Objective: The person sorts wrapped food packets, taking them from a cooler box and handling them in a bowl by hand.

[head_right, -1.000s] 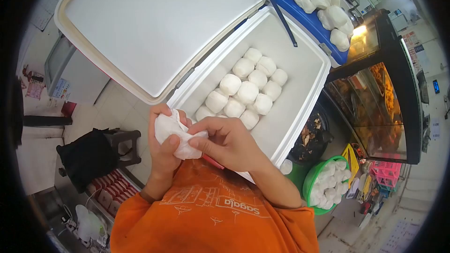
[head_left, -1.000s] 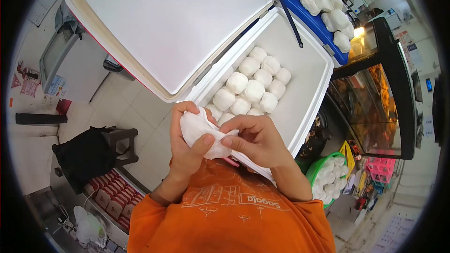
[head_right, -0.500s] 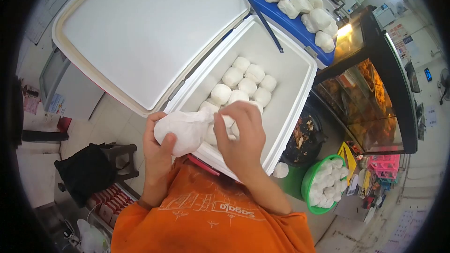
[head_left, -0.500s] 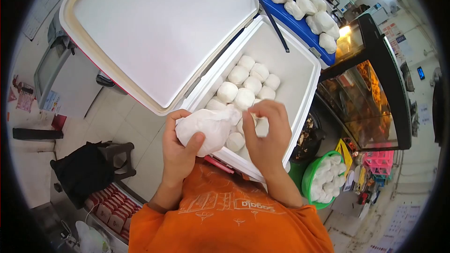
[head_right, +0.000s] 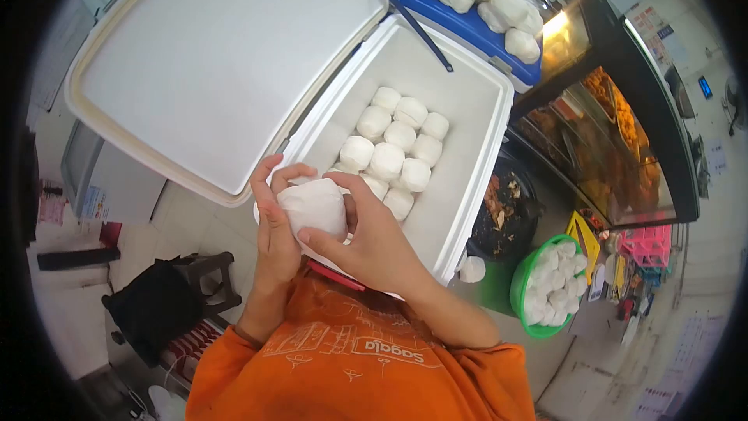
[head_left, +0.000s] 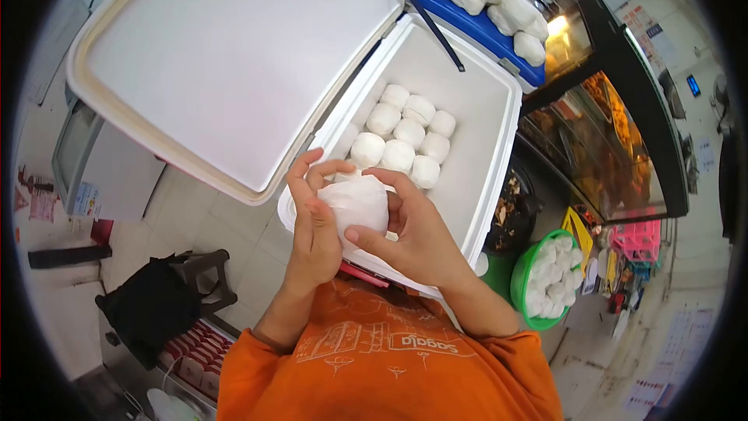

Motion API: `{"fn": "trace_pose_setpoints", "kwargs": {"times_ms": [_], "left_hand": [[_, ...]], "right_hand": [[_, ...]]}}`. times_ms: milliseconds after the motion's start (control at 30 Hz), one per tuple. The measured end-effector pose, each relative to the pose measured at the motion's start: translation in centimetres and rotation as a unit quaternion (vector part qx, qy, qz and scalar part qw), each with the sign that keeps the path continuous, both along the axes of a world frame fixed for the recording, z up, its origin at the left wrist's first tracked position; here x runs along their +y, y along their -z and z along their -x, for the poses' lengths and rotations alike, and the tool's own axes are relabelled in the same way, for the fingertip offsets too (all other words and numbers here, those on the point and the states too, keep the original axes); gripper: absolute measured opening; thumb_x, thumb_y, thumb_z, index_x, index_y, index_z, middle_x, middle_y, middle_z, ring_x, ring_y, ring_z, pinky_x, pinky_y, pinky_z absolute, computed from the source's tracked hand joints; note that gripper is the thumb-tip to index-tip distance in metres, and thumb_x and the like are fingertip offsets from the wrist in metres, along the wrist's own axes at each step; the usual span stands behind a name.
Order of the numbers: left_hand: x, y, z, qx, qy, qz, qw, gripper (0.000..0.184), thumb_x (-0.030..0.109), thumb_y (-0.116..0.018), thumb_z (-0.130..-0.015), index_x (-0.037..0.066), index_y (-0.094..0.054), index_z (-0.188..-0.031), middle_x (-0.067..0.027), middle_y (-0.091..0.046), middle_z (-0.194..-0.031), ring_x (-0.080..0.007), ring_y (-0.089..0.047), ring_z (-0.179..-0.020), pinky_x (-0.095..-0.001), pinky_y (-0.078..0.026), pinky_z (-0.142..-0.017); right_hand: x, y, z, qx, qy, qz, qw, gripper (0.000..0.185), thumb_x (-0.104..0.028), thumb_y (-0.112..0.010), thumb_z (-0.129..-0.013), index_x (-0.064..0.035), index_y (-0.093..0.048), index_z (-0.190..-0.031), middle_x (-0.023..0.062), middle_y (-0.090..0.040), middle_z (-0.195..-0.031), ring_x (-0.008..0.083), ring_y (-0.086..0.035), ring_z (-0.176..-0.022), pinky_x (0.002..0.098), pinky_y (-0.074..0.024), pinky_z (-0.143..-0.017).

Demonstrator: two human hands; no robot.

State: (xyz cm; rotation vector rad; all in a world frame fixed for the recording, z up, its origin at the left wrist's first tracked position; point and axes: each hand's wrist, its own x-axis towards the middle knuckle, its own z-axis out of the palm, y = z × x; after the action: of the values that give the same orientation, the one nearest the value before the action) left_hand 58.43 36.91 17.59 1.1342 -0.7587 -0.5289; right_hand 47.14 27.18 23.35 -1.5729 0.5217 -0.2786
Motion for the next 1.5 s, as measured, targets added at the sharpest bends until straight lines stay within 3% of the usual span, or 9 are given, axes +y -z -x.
{"fn": "trace_pose_setpoints", "kwargs": {"times_ms": [200,500,700,900,1000,1133,1267,1400,1500], "left_hand": [[0.5,-0.6,-2.5,-0.061,-0.037,-0.08,0.994,0.09,0.068,-0.041,-0.093,-0.003,-0.025,-0.146,-0.0213,-0.051,-0.131,-0.0277,-0.057,-0.108,-0.0409,-0.042,-0.094],[12.5,3.2,-8.8,0.026,0.142,-0.115,0.983,0.044,0.034,-0.061,-0.095,-0.005,-0.054,-0.114,-0.0173,-0.067,-0.085,-0.0245,-0.064,-0.08,-0.0349,-0.052,-0.075],[14.0,7.2,-8.5,0.08,0.043,-0.175,0.98,0.045,0.037,-0.06,-0.097,-0.003,-0.052,-0.115,-0.0151,-0.064,-0.09,-0.0189,-0.057,-0.079,-0.0322,-0.047,-0.073],[13.9,8.0,-8.2,0.076,0.013,-0.218,0.973,0.042,0.034,-0.059,-0.097,-0.002,-0.052,-0.117,-0.0127,-0.063,-0.089,-0.016,-0.055,-0.08,-0.0306,-0.046,-0.075],[13.0,7.1,-7.8,0.062,0.042,-0.219,0.973,0.041,0.034,-0.062,-0.096,-0.002,-0.054,-0.114,-0.0116,-0.062,-0.087,-0.0156,-0.056,-0.077,-0.0293,-0.046,-0.072],[10.9,2.5,-7.2,0.011,0.194,-0.179,0.964,0.027,0.024,-0.065,-0.092,-0.002,-0.063,-0.098,-0.0112,-0.067,-0.075,-0.0203,-0.064,-0.067,-0.0304,-0.05,-0.064],[7.1,0.7,-6.0,0.007,0.437,-0.026,0.899,0.025,0.023,-0.074,-0.085,0.002,-0.067,-0.098,-0.0095,-0.071,-0.08,-0.0252,-0.068,-0.068,-0.0316,-0.054,-0.062],[0.9,2.1,-1.1,-0.045,0.709,0.082,0.699,0.028,0.026,-0.07,-0.089,0.0,-0.066,-0.1,-0.0137,-0.068,-0.089,-0.027,-0.067,-0.077,-0.0358,-0.053,-0.064],[-3.3,-2.3,7.4,-0.088,0.76,0.129,0.631,0.029,0.023,-0.07,-0.087,0.003,-0.066,-0.108,-0.0125,-0.068,-0.095,-0.0326,-0.066,-0.085,-0.0389,-0.052,-0.074]], "right_hand": [[-6.4,1.7,-1.0,0.136,0.087,-0.049,0.986,0.065,-0.016,-0.078,-0.08,0.005,-0.043,-0.131,0.0187,-0.063,-0.108,0.0219,-0.064,-0.099,0.0326,-0.0519,-0.085],[-10.8,25.2,-3.1,0.406,0.149,-0.049,0.9,0.066,-0.021,-0.07,-0.084,0.0084,-0.038,-0.134,0.0213,-0.049,-0.129,0.0282,-0.057,-0.112,0.0376,-0.0541,-0.085],[-9.7,27.4,-3.9,0.397,0.29,-0.136,0.86,0.048,-0.018,-0.055,-0.091,0.0083,-0.04,-0.128,0.0219,-0.051,-0.125,0.0276,-0.059,-0.107,0.0397,-0.0563,-0.083],[-10.1,27.2,-3.7,0.5,0.13,0.256,0.817,0.05,-0.024,-0.058,-0.089,0.0103,-0.05,-0.124,0.0286,-0.065,-0.108,0.037,-0.067,-0.096,0.0415,-0.056,-0.078],[-11.6,23.2,-4.5,0.528,0.05,0.15,0.834,0.038,-0.026,-0.06,-0.087,0.0086,-0.06,-0.103,0.0248,-0.068,-0.091,0.0362,-0.067,-0.089,0.0485,-0.0544,-0.08],[-13.9,15.4,-4.0,0.416,0.04,0.333,0.845,0.037,-0.027,-0.064,-0.088,0.0065,-0.061,-0.104,0.0217,-0.069,-0.083,0.0322,-0.068,-0.083,0.0442,-0.0538,-0.076],[-13.4,3.1,3.2,0.168,0.244,0.323,0.899,0.024,-0.018,-0.064,-0.092,0.0017,-0.059,-0.104,0.0133,-0.068,-0.082,0.0194,-0.066,-0.073,0.0318,-0.0524,-0.067],[-9.9,2.0,18.9,-0.076,0.51,0.152,0.843,0.011,-0.01,-0.059,-0.096,0.0001,-0.056,-0.096,0.0003,-0.06,-0.077,0.0069,-0.057,-0.067,0.0224,-0.0458,-0.059],[-7.7,14.5,34.3,0.234,0.541,0.183,0.787,0.03,-0.02,-0.071,-0.084,-0.0013,-0.059,-0.104,0.0095,-0.067,-0.082,0.0163,-0.064,-0.07,0.0318,-0.0508,-0.065]]}}
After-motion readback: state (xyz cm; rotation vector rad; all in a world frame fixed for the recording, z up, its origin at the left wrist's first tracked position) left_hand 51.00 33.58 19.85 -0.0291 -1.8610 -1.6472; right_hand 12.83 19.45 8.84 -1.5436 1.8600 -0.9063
